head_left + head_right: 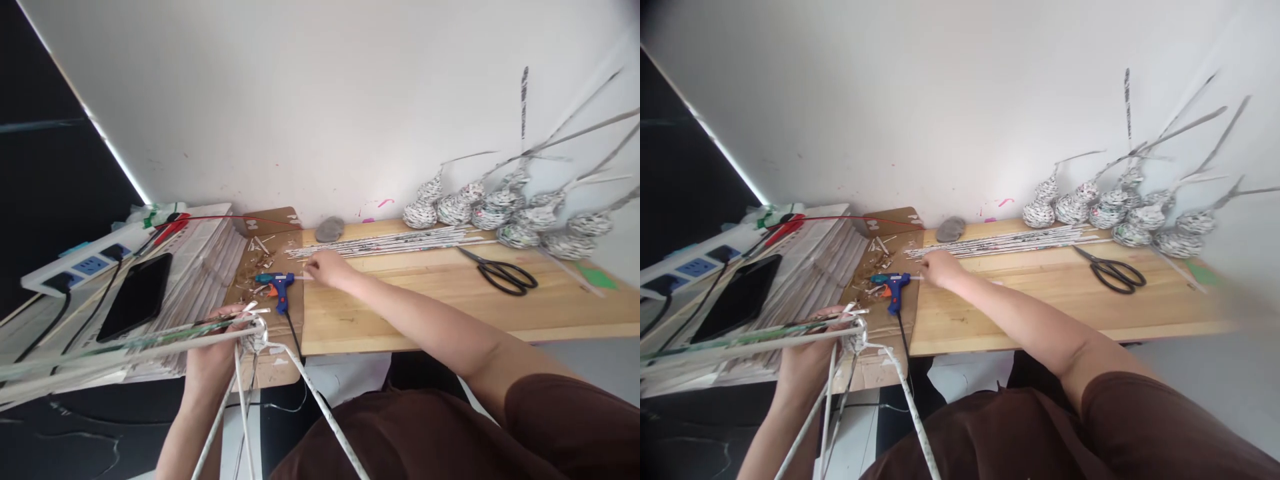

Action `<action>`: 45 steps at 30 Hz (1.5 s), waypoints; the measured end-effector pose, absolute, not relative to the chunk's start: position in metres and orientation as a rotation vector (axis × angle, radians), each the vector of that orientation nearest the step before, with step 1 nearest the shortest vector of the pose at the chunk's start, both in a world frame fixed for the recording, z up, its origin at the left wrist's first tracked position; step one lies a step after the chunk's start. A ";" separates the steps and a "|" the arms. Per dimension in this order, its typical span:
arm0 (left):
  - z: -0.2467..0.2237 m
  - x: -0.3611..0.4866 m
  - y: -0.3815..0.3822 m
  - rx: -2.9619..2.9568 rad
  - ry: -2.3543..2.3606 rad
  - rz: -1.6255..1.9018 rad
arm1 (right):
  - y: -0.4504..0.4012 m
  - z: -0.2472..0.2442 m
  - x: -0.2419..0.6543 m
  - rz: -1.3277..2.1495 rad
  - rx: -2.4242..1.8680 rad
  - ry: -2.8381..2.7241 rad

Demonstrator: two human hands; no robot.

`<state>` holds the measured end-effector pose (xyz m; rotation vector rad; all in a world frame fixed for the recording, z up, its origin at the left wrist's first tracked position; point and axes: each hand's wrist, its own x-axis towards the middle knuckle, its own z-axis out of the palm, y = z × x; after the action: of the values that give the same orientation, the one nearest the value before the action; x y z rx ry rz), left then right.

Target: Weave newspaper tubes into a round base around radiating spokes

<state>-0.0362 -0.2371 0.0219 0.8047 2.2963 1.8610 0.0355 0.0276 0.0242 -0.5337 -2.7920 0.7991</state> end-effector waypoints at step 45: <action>0.006 -0.054 -0.207 0.866 2.233 1.766 | 0.114 0.017 0.051 0.368 -0.276 -2.570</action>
<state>-0.0538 -0.2075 0.0056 0.8661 2.2331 1.7656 0.0508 0.1135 0.0168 -0.2761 -2.5695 0.3682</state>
